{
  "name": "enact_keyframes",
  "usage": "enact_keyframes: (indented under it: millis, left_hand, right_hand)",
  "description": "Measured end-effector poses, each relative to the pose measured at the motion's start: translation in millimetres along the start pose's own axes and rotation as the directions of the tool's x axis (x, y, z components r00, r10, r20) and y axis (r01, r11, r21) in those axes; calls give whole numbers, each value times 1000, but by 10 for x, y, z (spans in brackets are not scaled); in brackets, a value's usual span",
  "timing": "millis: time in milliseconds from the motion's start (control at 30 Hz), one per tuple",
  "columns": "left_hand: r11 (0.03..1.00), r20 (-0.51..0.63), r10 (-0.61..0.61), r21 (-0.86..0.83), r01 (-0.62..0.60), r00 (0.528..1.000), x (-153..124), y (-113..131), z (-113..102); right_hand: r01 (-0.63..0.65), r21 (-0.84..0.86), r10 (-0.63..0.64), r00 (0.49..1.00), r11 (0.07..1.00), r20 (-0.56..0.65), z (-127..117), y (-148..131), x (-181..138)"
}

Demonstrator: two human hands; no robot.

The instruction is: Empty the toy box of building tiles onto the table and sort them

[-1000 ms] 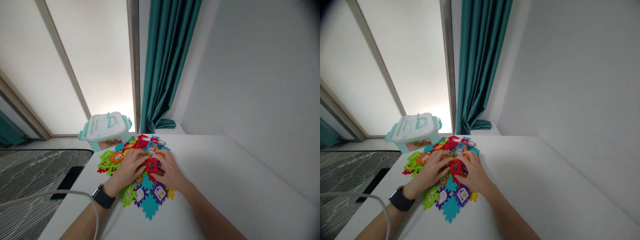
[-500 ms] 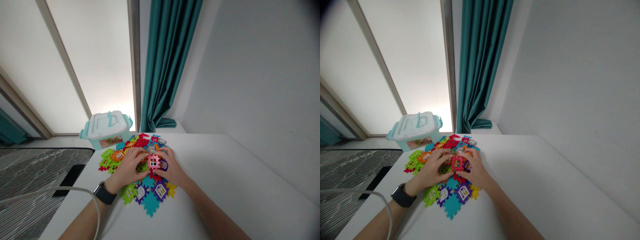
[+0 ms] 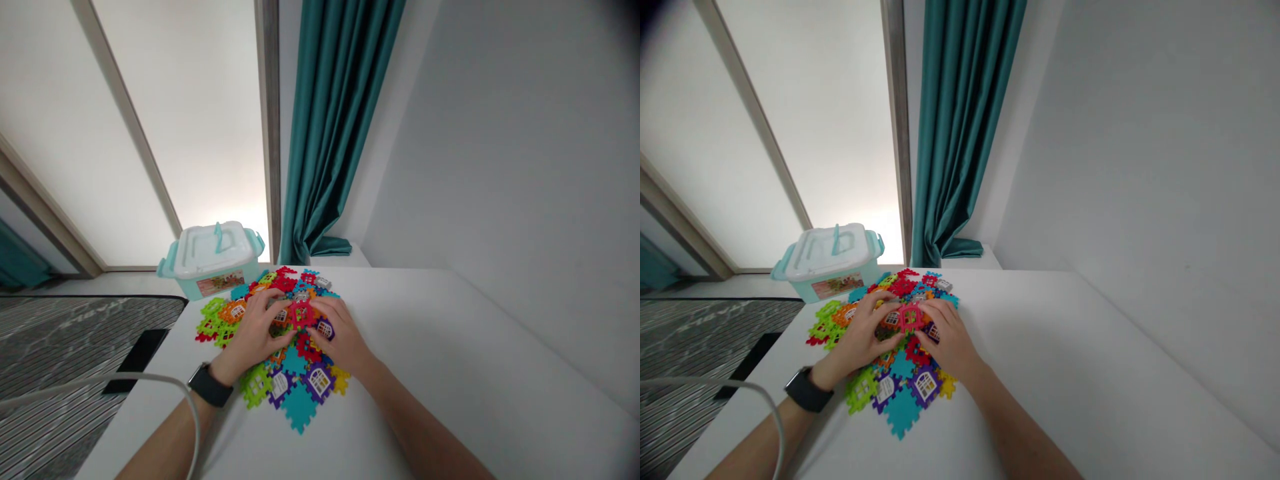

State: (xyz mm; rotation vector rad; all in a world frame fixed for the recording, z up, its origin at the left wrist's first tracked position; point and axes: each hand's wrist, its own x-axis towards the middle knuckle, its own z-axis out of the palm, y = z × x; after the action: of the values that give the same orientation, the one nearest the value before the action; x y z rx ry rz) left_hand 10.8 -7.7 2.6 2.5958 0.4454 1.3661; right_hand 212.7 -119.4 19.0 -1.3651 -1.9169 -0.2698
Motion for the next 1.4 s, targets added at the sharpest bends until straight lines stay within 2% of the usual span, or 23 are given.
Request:
enact_keyframes:
  millis: [133, 433, 600, 767, 867, 1000, 1200, 1267, 1400]
  left_hand:
    - [1000, 3, 0, -6, 0, 1000, -4, -9, 32]
    - [999, -8, 17, -39, -17, 1000, -11, 34, 95]
    - [998, -20, -42, -37, 42, 999, 23, 141, 129]
    - [998, 30, -60, -31, 61, 998, 50, 202, 166]
    - [997, 60, -81, 5, 80, 995, 91, 247, 159]
    - [993, 137, -94, 77, 84, 986, 194, 300, 128]
    - [993, 275, -3, 112, -29, 961, 311, 356, 134]
    - [996, 259, 10, 84, -33, 966, 283, 378, 147]
    - [999, 127, 32, -2, -32, 991, 139, 372, 134]
  right_hand:
    - [59, -23, -60, 998, 998, -23, 3, -20, 2]
    - [41, -41, -42, 999, 998, -21, 1, -44, -3]
    - [-22, -39, 20, 999, 999, -45, -39, -75, 6]
    - [-65, -12, 65, 998, 998, 3, -78, -33, -18]
    - [-79, 3, 80, 997, 997, -8, -86, 16, -21]
    - [-116, -6, 115, 991, 993, -68, -128, 168, -29]
    - [-211, -103, 199, 973, 972, -113, -371, 635, -274]
    - [-263, -187, 248, 964, 947, -99, -460, 781, -396]
    - [-359, -378, 395, 919, 853, 18, -539, 941, -533]
